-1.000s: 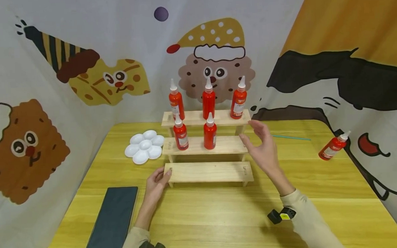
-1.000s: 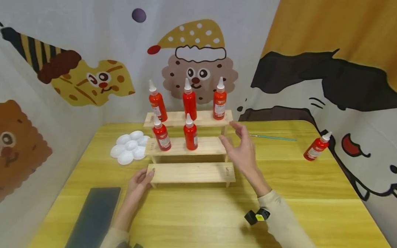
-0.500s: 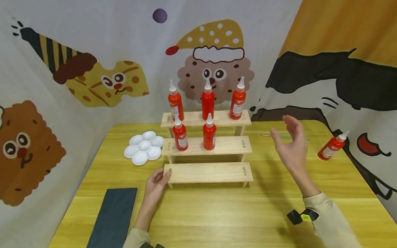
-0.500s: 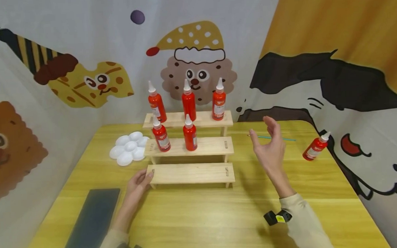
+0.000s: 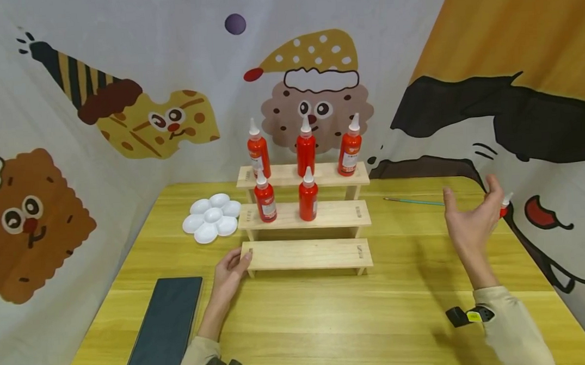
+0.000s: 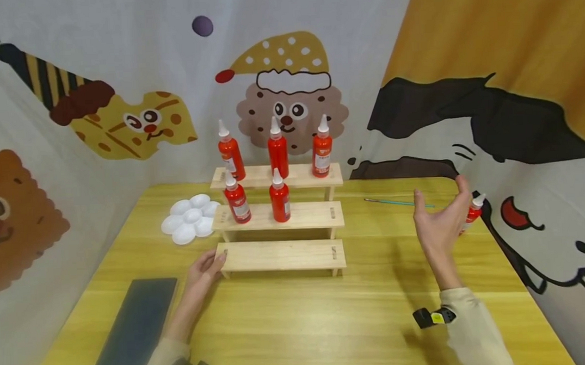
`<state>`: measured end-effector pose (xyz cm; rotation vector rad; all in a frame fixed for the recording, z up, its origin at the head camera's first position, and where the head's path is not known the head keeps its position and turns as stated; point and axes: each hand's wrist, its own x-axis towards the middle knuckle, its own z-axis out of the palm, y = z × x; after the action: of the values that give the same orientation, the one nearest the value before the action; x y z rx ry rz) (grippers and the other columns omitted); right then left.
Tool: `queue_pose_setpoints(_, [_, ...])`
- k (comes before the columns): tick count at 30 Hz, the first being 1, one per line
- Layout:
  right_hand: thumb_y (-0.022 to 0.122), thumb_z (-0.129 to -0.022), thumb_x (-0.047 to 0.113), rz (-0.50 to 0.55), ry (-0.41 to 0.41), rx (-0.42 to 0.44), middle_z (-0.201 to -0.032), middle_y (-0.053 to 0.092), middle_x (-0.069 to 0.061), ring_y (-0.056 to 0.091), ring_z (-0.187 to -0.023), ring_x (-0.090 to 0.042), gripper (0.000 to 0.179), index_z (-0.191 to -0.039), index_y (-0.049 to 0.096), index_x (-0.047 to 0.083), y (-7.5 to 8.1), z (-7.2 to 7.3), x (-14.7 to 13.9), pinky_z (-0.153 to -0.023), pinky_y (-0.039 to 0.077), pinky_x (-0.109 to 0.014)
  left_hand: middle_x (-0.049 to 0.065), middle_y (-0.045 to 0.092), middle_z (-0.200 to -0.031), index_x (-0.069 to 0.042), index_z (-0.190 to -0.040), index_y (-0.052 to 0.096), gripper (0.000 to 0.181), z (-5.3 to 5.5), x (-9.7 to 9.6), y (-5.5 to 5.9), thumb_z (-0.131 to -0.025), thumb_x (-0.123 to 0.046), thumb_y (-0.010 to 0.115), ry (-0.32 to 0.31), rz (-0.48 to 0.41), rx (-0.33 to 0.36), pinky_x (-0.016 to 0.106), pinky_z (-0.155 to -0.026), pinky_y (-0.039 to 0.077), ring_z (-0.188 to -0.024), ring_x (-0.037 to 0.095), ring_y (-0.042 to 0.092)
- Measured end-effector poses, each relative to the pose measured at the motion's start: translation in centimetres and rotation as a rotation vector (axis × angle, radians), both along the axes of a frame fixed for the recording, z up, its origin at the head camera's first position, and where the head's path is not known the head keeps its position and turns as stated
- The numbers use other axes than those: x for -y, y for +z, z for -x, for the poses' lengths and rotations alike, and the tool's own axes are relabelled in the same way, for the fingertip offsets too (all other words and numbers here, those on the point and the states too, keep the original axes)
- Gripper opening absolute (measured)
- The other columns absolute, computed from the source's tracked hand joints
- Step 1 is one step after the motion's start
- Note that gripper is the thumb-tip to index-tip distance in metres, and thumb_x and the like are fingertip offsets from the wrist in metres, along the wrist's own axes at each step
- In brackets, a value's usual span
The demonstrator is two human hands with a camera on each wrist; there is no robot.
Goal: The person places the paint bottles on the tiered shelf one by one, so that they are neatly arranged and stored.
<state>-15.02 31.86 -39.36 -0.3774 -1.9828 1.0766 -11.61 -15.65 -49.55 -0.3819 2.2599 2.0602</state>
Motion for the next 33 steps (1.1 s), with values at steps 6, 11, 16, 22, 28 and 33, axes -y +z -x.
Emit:
queue_pose_setpoints(6, [0.07, -0.094, 0.036, 0.076, -0.116, 0.049, -0.162, 0.029, 0.008, 0.026, -0.148, -0.007, 0.075, -0.155, 0.027, 0.025, -0.6, -0.3, -2.5, -0.124, 0.015, -0.028, 0.024, 0.06, -0.137, 0.0, -0.138, 0.056, 0.048, -0.1, -0.1, 0.1, -0.1, -0.029, 0.066, 0.003, -0.006, 0.001, 0.019, -0.083, 0.054, -0.11, 0.016, 0.063])
queue_pose_setpoints(11, [0.066, -0.095, 0.038, 0.171, -0.202, 0.11, -0.164, 0.023, 0.008, 0.018, -0.151, -0.005, 0.079, -0.158, 0.02, 0.025, -0.8, -0.5, -4.4, -0.125, 0.008, -0.026, 0.024, 0.061, -0.136, 0.0, -0.137, 0.057, 0.048, -0.1, -0.2, 0.2, -0.1, -0.028, 0.066, 0.004, -0.013, 0.002, 0.019, -0.083, 0.054, -0.106, 0.013, 0.063])
queue_pose_setpoints(16, [0.063, -0.097, 0.037, 0.251, -0.226, 0.136, -0.166, 0.02, 0.005, 0.018, -0.152, -0.008, 0.079, -0.159, 0.016, 0.022, -1.3, -0.4, -5.9, -0.125, 0.009, -0.022, 0.024, 0.061, -0.135, 0.001, -0.136, 0.057, 0.046, -0.1, -0.2, 0.2, -0.1, -0.026, 0.066, 0.01, -0.022, -0.002, 0.018, -0.082, 0.054, -0.104, 0.011, 0.063])
queue_pose_setpoints(22, [0.062, -0.097, 0.039, 0.328, -0.209, 0.234, -0.168, 0.014, 0.004, 0.011, -0.154, -0.007, 0.08, -0.159, 0.012, 0.025, -3.4, 0.0, -8.0, -0.127, 0.005, -0.027, 0.024, 0.061, -0.136, 0.001, -0.136, 0.057, 0.045, 0.0, -0.2, 0.3, -0.1, -0.025, 0.066, 0.014, -0.036, -0.003, 0.018, -0.08, 0.054, -0.101, 0.009, 0.063])
queue_pose_setpoints(28, [0.063, -0.097, 0.035, 0.384, -0.183, 0.319, -0.162, 0.025, 0.001, 0.024, -0.15, -0.012, 0.077, -0.156, 0.014, 0.027, -5.7, 0.8, -9.0, -0.125, 0.02, -0.028, 0.024, 0.06, -0.136, 0.001, -0.138, 0.056, 0.047, 0.0, -0.1, 0.4, -0.1, -0.025, 0.066, 0.004, -0.046, -0.005, 0.018, -0.08, 0.054, -0.101, 0.009, 0.063])
queue_pose_setpoints(33, [0.061, -0.097, 0.034, 0.341, -0.182, 0.374, -0.133, 0.047, 0.012, 0.048, -0.107, 0.001, 0.068, -0.153, 0.024, 0.022, -7.0, 1.1, -9.0, -0.112, 0.035, -0.025, 0.024, 0.061, -0.135, 0.001, -0.137, 0.056, 0.047, 0.0, -0.1, 0.3, -0.1, -0.027, 0.066, 0.004, -0.043, -0.007, 0.019, -0.08, 0.055, -0.1, 0.008, 0.063])
